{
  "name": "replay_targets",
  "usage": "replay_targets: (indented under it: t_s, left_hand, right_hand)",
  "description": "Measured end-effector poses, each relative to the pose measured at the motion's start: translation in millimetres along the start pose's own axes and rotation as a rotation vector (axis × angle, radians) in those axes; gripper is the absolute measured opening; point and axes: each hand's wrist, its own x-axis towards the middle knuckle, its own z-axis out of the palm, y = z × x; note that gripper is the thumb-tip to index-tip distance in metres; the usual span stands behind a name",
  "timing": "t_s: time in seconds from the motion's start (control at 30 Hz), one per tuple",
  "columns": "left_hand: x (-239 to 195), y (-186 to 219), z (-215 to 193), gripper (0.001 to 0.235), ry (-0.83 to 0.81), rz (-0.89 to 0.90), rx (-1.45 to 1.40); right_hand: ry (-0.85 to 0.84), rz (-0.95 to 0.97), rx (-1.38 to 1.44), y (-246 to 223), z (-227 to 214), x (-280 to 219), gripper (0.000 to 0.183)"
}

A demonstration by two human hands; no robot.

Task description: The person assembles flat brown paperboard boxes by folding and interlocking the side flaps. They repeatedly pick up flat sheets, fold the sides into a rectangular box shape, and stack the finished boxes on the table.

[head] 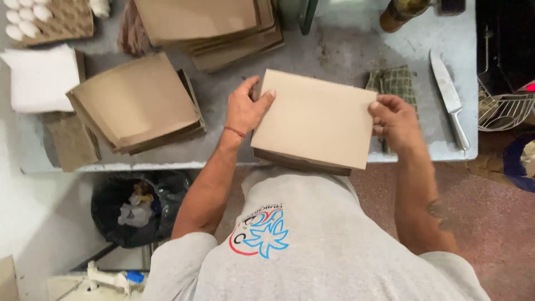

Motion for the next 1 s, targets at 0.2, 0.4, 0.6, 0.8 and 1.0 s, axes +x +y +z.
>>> replay_targets:
  t_s: [0.2, 0.4, 0.6, 0.8, 1.0]
  left_hand:
    - [-6, -27, -7, 0.074, -0.143, -0.144, 0.252]
    - [-73, -77, -33, 0.068, -0.311, -0.203, 0.1]
    - [-116, -40, -43, 0.062, -0.49, -0.436, -0.119]
    - [-130, -54, -22, 0.058, -0.324, -0.593, -0.567]
    - [-137, -70, 1, 0.047, -0.251, -0.675, -0.882]
  right_hand:
    - [0.095, 0.037, -0.242, 11, 20, -26, 0.05]
    - [0.036, 0.198, -0.194, 44, 14, -66, 0.049]
    - [0.05, 0.299, -0.125, 81, 9, -86, 0.047]
    - [0.1, 0.248, 0.049, 63, 34, -113, 0.035]
    - [0.207, 0.212, 0.379, 23, 72, -124, 0.02]
